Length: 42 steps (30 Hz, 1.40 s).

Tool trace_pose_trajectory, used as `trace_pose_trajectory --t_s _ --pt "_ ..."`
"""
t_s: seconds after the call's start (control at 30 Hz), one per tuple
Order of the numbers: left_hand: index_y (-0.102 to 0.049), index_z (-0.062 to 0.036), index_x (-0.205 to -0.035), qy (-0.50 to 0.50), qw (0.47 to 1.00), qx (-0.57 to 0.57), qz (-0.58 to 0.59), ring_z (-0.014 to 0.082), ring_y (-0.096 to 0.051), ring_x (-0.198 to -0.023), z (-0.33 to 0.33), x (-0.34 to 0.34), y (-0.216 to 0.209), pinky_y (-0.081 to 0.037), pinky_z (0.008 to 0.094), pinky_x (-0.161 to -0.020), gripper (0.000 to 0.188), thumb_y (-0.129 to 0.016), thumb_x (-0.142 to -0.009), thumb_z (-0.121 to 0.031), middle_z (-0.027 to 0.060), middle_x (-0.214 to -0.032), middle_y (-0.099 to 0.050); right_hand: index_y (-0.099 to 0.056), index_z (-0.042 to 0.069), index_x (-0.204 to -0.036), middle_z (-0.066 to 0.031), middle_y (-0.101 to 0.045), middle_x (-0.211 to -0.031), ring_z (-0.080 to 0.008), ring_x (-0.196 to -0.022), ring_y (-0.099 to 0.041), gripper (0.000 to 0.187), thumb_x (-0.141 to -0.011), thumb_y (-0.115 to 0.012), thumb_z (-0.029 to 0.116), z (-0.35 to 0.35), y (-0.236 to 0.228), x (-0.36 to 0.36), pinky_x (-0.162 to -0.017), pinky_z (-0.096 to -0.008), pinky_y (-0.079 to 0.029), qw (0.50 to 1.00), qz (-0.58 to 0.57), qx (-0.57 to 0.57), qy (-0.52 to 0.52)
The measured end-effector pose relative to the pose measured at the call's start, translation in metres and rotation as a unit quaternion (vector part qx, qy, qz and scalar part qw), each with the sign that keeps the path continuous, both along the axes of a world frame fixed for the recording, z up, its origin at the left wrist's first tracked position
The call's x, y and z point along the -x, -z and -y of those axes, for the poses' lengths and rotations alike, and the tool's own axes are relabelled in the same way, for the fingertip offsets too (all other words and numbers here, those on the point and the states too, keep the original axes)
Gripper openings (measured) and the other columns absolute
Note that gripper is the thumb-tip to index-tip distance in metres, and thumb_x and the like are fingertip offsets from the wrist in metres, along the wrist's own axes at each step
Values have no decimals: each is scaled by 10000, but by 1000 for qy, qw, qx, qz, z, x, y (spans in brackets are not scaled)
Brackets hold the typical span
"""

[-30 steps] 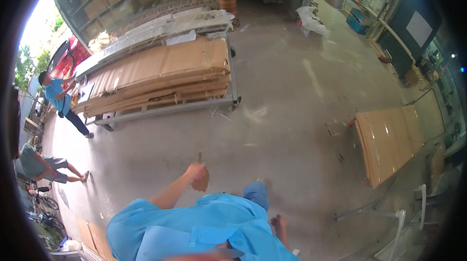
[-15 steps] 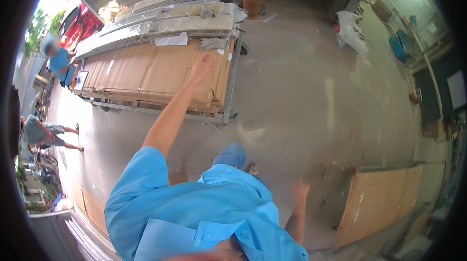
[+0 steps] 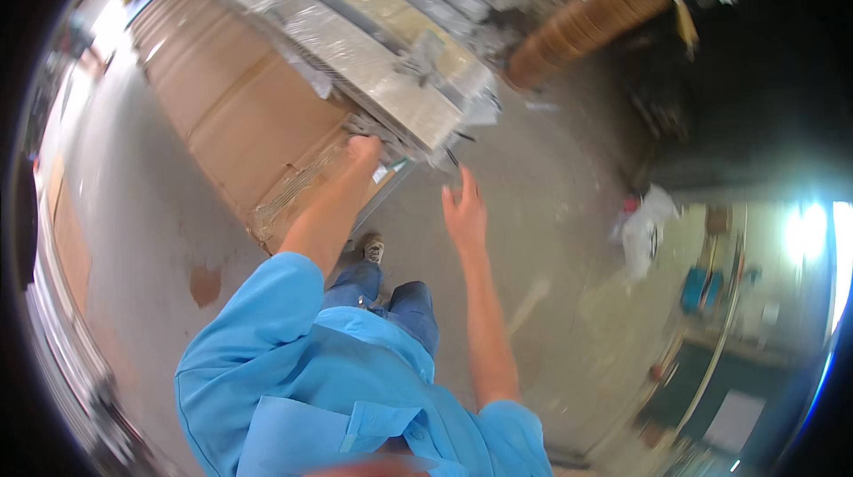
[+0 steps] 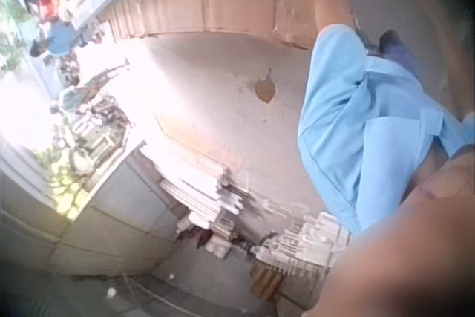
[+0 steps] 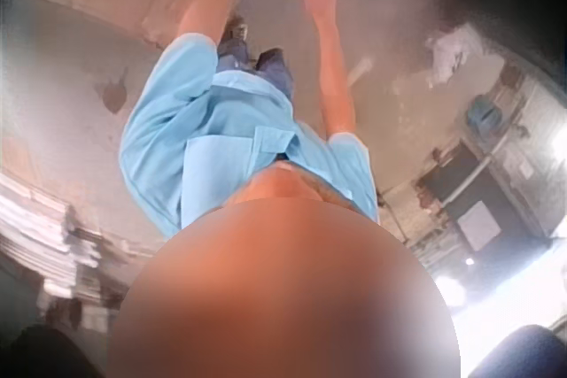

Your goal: The person repeatedly picks up long, plastic-wrapped rectangular items and places them into a vertical stack. The person also briefly handles a clipboard and papers near the end of the clip.

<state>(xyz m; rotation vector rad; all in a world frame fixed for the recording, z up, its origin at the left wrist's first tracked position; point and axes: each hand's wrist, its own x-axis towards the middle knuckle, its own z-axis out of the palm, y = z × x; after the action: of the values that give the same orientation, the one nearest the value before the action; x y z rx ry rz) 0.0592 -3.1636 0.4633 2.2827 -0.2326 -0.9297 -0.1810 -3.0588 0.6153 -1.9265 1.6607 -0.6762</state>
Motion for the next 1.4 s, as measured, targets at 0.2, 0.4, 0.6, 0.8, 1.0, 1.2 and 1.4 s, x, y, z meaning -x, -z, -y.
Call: trace_pose_trajectory --t_s 0.2,0.4,0.6,0.8,1.0,1.2,1.4 --pt "-617 -4 -913 -41 973 202 -108 337 -638 -848 -56 -3 12 -501 462 -744 218 -631 -783 -178 205 -905 -665 -387 108 -1486 -175 -425 -1492 -343 -1400 -362 692 -816 -562 102 249 13 -111 -1150 -422 -298 898 -144 250 -334" --pt "-533 29 -1070 -258 929 262 -45 224 -595 -902 -233 28 -50 -475 375 -804 290 -599 -839 -133 128 -951 -627 -638 72 -1203 -201 -660 -1101 -382 -992 -629 414 -794 -574 94 315 36 -164 -848 -458 -492 846 -293 149 -420" --pt "-525 -15 -1171 -412 818 372 -149 118 -582 -895 -362 87 -96 -465 280 -775 324 -588 -864 -100 57 -979 -617 -638 -8 -1173 -99 -704 -985 -210 -831 -634 334 -875 -645 140 80 32 -196 -727 -349 -506 777 143 -67 -609" --pt "-509 -22 -1283 -575 568 588 -38 149 -593 -1044 -505 152 -97 -496 305 -861 377 -589 -938 -151 70 -1131 -612 -620 6 -1053 -71 -668 -932 -145 -845 -602 268 -872 -707 183 -277 44 -159 -743 -308 -493 564 43 -327 -757" --pt "-511 -4 -1241 -651 576 489 77 159 -597 -1035 -730 242 -112 -493 314 -898 339 -605 -948 -144 81 -1116 -614 -557 2 -1185 -130 -641 -980 -223 -889 -615 415 -896 -683 273 -513 24 -107 -786 -364 -483 469 -37 -189 -862" --pt "-561 -73 -1184 -736 402 540 73 189 -608 -1070 -900 288 -120 -498 346 -918 222 -523 -966 -91 74 -1139 -630 -560 -17 -1200 -101 -631 -992 -204 -925 -606 496 -922 -652 383 -691 26 -68 -811 -329 -478 379 -76 -407 -827" --pt "-562 -75 -1239 -739 165 650 59 271 -595 -1123 -1055 293 -112 -450 497 -1014 335 -359 -1024 -233 107 -1202 -628 -572 -6 -1210 -105 -658 -1055 -198 -930 -646 516 -908 -679 399 -857 28 -78 -731 -361 -550 280 -257 -559 -737"
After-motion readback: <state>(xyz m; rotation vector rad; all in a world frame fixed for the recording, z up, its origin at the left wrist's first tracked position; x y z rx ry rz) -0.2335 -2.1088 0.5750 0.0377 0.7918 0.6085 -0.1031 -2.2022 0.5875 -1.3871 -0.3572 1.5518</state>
